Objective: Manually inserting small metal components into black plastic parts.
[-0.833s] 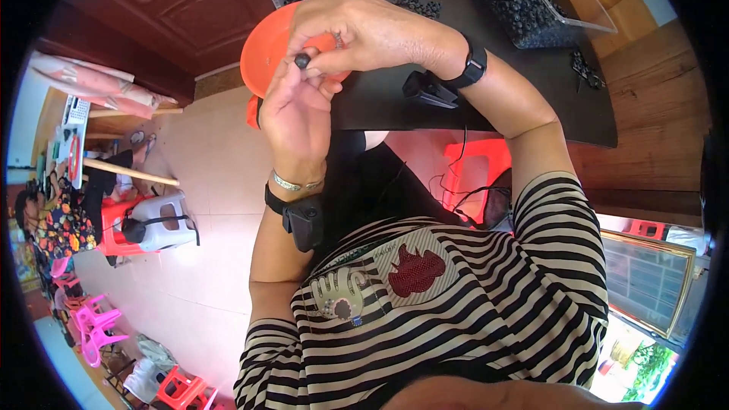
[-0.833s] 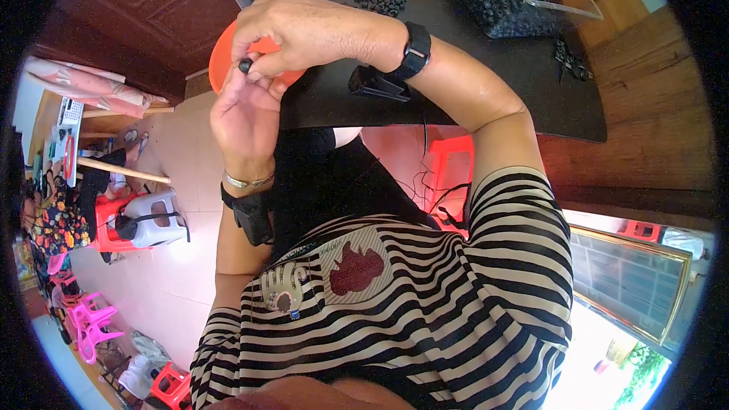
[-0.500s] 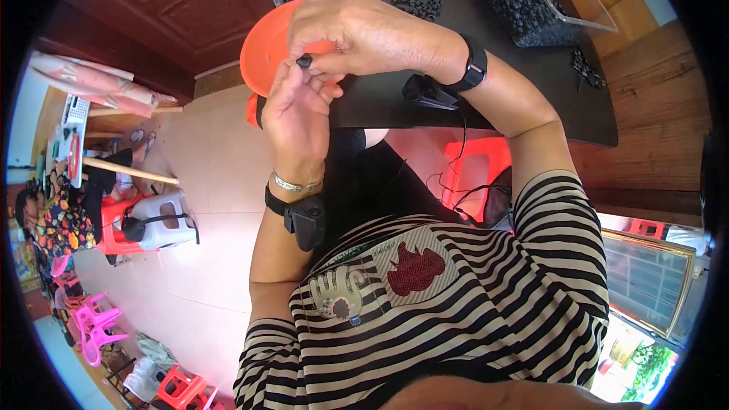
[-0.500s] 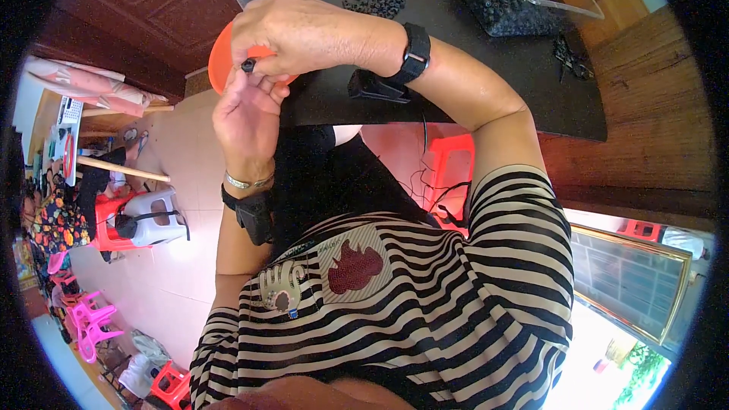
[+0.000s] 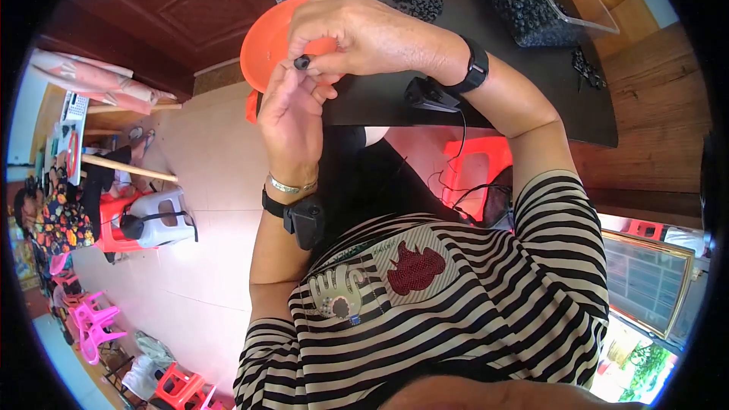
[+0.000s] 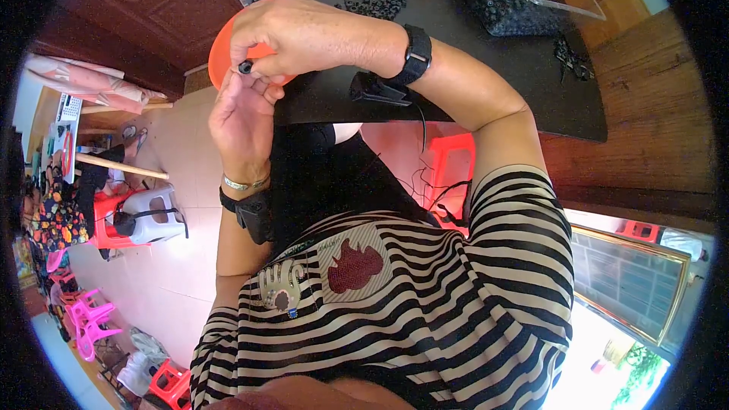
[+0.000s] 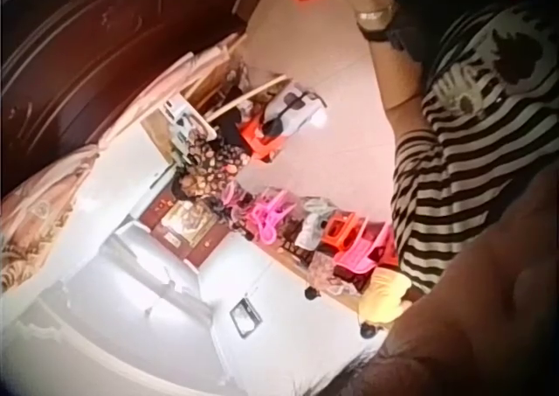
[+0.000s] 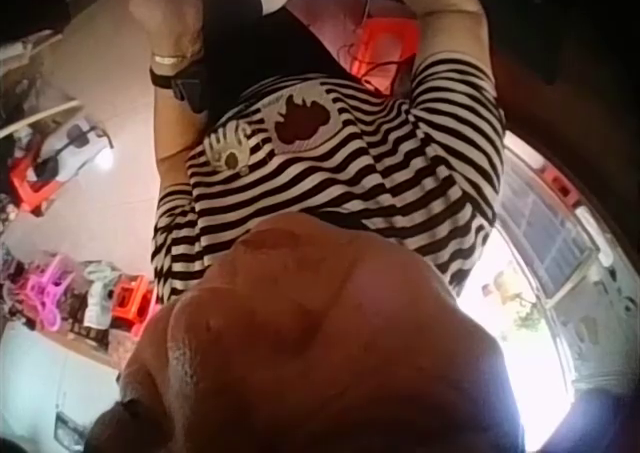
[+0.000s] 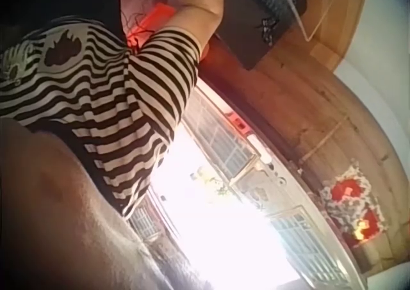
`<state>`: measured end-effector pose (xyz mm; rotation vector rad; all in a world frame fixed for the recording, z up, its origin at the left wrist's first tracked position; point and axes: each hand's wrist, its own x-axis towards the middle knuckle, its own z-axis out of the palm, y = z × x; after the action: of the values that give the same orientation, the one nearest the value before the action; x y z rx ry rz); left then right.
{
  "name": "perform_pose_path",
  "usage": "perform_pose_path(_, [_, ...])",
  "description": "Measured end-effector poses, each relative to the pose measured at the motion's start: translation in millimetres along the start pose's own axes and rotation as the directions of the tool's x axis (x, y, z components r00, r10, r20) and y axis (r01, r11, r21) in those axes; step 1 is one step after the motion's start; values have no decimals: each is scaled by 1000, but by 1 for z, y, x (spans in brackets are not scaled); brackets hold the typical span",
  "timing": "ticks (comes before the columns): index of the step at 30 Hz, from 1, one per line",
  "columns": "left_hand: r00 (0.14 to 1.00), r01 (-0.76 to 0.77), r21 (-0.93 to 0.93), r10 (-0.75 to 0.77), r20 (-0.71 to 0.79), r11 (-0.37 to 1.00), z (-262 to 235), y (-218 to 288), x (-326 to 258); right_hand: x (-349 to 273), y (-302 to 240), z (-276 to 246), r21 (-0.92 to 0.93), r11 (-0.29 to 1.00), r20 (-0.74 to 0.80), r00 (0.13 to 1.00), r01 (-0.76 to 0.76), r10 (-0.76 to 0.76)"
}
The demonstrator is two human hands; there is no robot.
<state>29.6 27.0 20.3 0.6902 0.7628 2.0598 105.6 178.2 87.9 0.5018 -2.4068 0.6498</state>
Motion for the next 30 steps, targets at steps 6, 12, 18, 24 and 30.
perform_pose_path(6, [1000,-18,42,18,-14,999,1,1,-2,-1,-2,2,61,996,45,997,-67,64])
perform_pose_path(12, [999,-40,71,41,-15,997,-2,2,-3,-1,-5,2,34,997,37,997,-70,69])
perform_pose_path(18, [999,-37,36,37,4,999,-4,4,-4,-1,-5,1,22,992,75,990,-122,120])
perform_pose_path(24, [993,-105,-1,105,-61,994,-33,24,-2,-6,45,-12,-98,963,-59,967,-251,246])
perform_pose_path(30, [986,-129,-20,126,-105,991,-52,36,-6,-17,64,3,-288,935,135,958,-206,253])
